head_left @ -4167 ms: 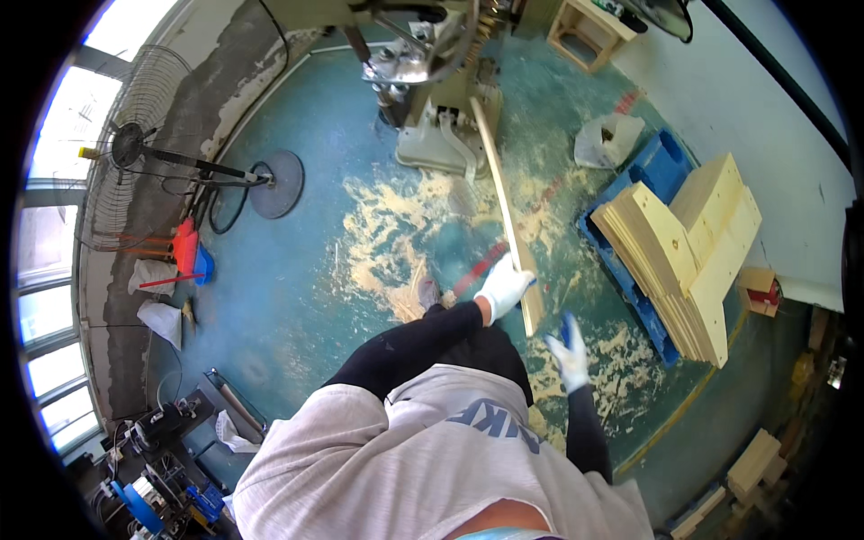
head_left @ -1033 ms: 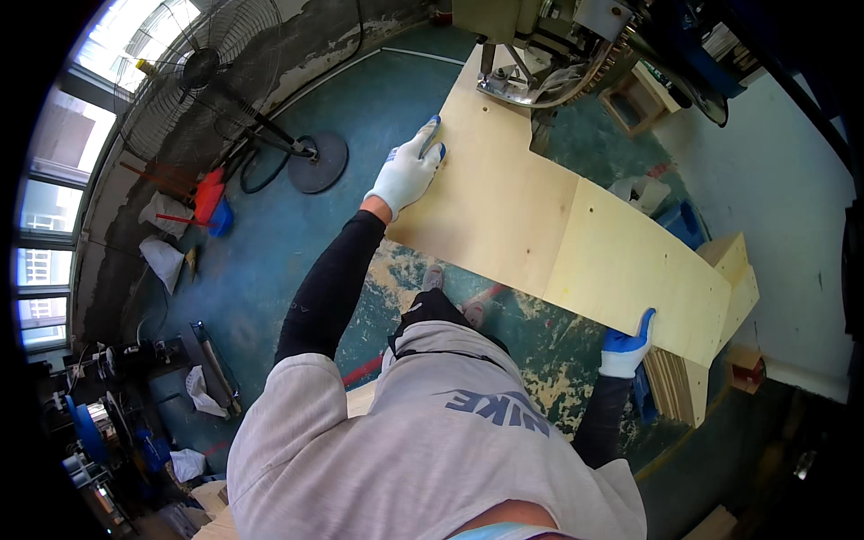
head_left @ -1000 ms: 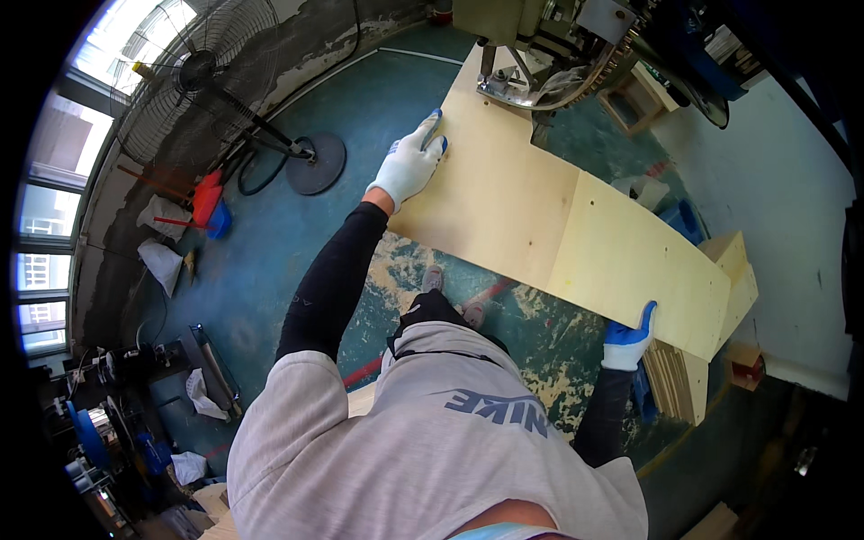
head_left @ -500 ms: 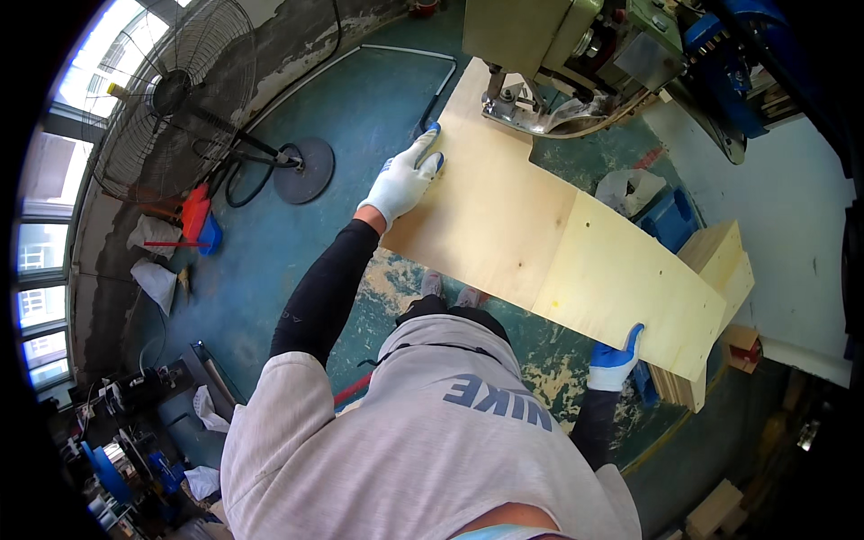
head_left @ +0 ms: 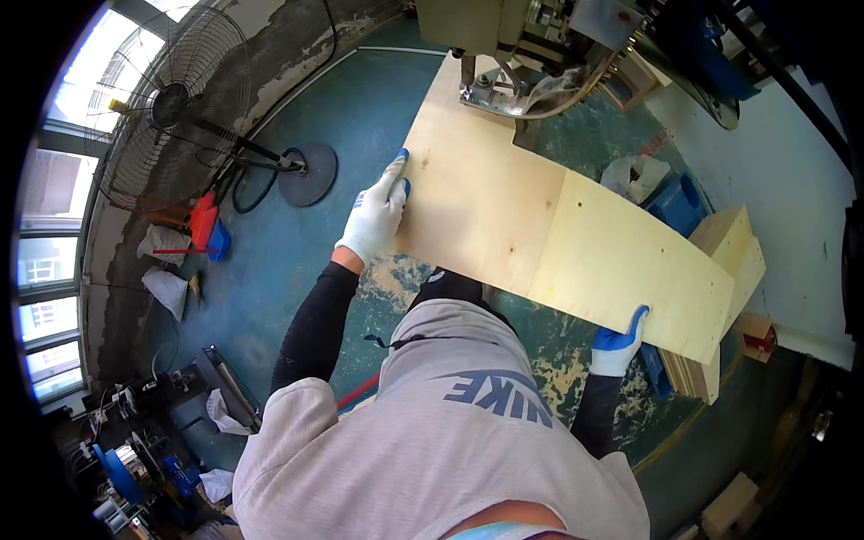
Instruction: The person places an L-shaped wooden board into a riveting machine to install fasteners at pre-drilled locations, repeating this with another board before refilling the machine's supply hopper with small metal parts.
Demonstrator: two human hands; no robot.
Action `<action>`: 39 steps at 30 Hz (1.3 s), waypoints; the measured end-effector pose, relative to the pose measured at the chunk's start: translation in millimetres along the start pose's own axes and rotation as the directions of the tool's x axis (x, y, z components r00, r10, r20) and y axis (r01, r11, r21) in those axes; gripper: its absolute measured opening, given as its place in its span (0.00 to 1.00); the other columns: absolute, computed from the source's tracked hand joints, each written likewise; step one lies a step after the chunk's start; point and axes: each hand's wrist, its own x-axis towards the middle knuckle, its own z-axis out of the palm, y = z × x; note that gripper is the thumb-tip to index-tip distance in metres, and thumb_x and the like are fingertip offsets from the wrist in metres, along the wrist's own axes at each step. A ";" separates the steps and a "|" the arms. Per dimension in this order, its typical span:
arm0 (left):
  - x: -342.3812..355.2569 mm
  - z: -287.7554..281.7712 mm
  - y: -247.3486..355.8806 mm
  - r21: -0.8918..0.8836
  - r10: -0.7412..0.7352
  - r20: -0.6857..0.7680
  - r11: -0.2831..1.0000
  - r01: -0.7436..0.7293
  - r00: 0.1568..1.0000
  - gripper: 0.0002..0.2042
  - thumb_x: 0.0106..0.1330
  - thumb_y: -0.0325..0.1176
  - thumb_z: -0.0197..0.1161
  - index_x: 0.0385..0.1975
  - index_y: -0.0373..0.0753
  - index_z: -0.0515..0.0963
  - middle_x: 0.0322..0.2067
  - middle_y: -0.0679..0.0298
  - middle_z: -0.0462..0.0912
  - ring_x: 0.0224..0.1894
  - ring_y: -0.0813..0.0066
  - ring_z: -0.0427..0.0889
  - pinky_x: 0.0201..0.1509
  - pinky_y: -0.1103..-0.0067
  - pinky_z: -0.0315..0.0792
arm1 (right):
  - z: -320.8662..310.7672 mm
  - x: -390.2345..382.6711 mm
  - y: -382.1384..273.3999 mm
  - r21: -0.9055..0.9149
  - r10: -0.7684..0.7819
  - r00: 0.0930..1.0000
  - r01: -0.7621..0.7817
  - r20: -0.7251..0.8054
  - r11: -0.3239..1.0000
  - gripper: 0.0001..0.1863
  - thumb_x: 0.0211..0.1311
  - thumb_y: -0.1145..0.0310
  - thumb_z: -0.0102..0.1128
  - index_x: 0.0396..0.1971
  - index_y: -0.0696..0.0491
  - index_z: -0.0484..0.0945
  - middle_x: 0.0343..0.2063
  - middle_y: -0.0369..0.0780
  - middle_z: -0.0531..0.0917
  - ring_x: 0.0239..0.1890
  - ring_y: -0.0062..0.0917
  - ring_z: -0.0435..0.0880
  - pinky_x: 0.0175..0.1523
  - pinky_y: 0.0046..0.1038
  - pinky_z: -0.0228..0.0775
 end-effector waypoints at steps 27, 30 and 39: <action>7.8 -124.9 -92.4 -0.264 -0.162 -0.198 0.959 0.106 0.967 0.22 0.77 0.29 0.51 0.70 0.34 0.66 0.61 0.60 0.79 0.47 0.84 0.75 0.54 0.84 0.71 | 129.1 33.2 115.4 0.045 0.136 0.970 -0.147 0.199 0.988 0.24 0.78 0.54 0.51 0.63 0.55 0.71 0.57 0.39 0.80 0.59 0.27 0.79 0.63 0.33 0.74; 25.2 -129.6 -85.7 -0.300 -0.175 -0.143 0.946 0.126 0.974 0.22 0.77 0.30 0.52 0.70 0.33 0.66 0.62 0.59 0.78 0.52 0.82 0.76 0.58 0.83 0.70 | 133.5 25.2 119.7 0.053 0.090 0.973 -0.103 0.213 0.993 0.24 0.78 0.55 0.51 0.63 0.55 0.71 0.58 0.39 0.79 0.60 0.28 0.79 0.65 0.34 0.73; 67.7 -132.0 -115.1 -0.314 -0.121 -0.171 0.947 0.062 0.978 0.24 0.77 0.32 0.54 0.70 0.31 0.65 0.66 0.55 0.74 0.67 0.76 0.71 0.68 0.82 0.63 | 169.3 55.4 130.8 0.062 0.081 0.990 -0.089 0.115 0.994 0.21 0.76 0.57 0.54 0.60 0.55 0.74 0.57 0.38 0.81 0.59 0.28 0.79 0.64 0.33 0.74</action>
